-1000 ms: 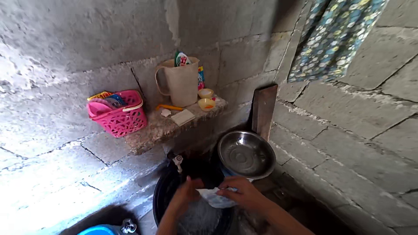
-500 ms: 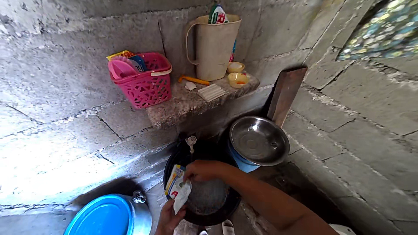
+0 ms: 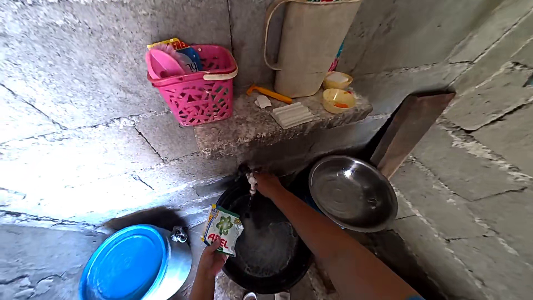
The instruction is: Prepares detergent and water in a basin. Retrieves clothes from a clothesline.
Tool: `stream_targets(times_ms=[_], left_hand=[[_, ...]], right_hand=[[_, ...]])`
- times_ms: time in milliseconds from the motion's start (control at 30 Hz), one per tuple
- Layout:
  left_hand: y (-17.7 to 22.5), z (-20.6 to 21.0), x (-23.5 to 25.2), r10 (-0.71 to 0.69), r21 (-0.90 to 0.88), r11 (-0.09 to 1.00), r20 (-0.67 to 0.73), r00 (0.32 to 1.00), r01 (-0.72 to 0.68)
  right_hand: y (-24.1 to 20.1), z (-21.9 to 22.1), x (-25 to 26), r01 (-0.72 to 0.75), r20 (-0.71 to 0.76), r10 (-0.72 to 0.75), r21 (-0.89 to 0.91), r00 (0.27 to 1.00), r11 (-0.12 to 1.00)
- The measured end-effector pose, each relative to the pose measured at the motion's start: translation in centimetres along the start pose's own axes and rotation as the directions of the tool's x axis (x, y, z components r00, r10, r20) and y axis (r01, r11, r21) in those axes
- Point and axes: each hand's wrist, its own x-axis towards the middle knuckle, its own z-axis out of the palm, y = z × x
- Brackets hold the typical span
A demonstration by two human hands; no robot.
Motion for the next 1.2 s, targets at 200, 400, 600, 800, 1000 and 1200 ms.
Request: stream_targets(times_ms=[200,400,600,800,1000,1200], left_hand=[[-2.4,1.3,0.3,0.026,-0.014,0.999,-0.145,0.989,-0.028],[-5.3,1.5,-0.3,0.093,0.015,0.996,-0.223,0.97,-0.092],[-4.8,1.9,2.5,0.213,0.489,0.872,-0.37,0.905,-0.005],[-4.1,0.6,7.2,0.259,0.857,0.502,-0.278,0.925,0.117],[-2.6,2.5,9.3,0.232,0.93,0.349,-0.204,0.951,0.114],[-2.0,3.0,10.6,0.238,0.967,0.203,-0.199,0.951,0.152]], right_hand=[[2.1,1.5,1.9,0.072,-0.024,-0.072,0.012,0.997,0.997],[1.8,1.4,2.9,0.089,-0.002,-0.089,-0.028,0.996,0.996],[1.3,0.9,2.8,0.052,0.009,-0.052,-0.047,0.999,0.998],[1.8,1.4,3.2,0.034,0.029,-0.034,-0.001,0.999,0.999],[1.8,1.5,3.5,0.019,0.039,-0.019,0.003,0.999,1.0],[1.8,1.5,3.6,0.007,0.047,-0.006,-0.012,0.999,1.0]])
